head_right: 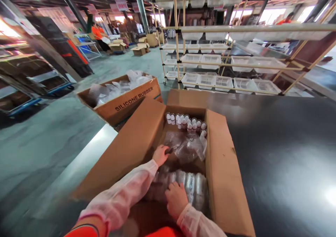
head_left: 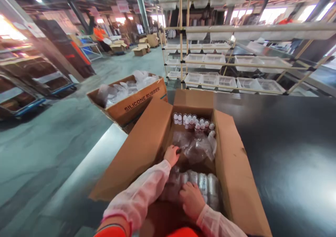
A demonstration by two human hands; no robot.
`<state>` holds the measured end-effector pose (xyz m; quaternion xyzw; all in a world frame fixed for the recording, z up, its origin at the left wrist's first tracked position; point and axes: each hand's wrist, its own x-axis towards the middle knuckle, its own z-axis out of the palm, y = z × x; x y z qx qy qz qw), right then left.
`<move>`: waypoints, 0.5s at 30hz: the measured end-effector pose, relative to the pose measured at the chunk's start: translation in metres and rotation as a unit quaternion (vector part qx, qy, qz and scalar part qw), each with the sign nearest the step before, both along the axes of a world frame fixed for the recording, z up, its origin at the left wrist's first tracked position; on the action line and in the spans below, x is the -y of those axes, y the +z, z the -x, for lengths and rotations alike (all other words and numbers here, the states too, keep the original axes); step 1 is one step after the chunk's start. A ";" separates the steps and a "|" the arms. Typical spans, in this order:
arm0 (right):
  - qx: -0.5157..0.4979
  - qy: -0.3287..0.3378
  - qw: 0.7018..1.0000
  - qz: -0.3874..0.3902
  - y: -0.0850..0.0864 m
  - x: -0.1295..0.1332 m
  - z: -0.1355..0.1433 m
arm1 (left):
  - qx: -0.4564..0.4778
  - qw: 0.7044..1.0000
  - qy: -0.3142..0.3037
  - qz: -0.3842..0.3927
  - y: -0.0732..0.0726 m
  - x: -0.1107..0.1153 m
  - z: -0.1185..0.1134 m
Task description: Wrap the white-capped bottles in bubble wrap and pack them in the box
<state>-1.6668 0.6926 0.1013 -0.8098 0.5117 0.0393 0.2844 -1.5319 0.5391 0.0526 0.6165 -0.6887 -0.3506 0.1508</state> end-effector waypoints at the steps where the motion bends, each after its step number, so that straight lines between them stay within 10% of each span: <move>1: 0.045 -0.026 0.999 0.004 -0.003 0.002 0.003 | -0.007 1.000 0.015 0.007 -0.002 0.015 0.006; 6: 0.319 -0.229 0.917 -0.071 -0.031 0.024 0.030 | -0.095 0.992 0.074 -0.044 -0.009 0.065 0.027; 10: 0.494 -0.436 0.725 -0.202 -0.044 0.060 0.056 | -0.237 0.956 0.068 -0.158 0.006 0.073 0.023; 15: 0.640 -0.433 0.605 -0.194 -0.026 0.104 0.072 | -0.504 0.774 0.042 -0.381 0.026 0.050 0.006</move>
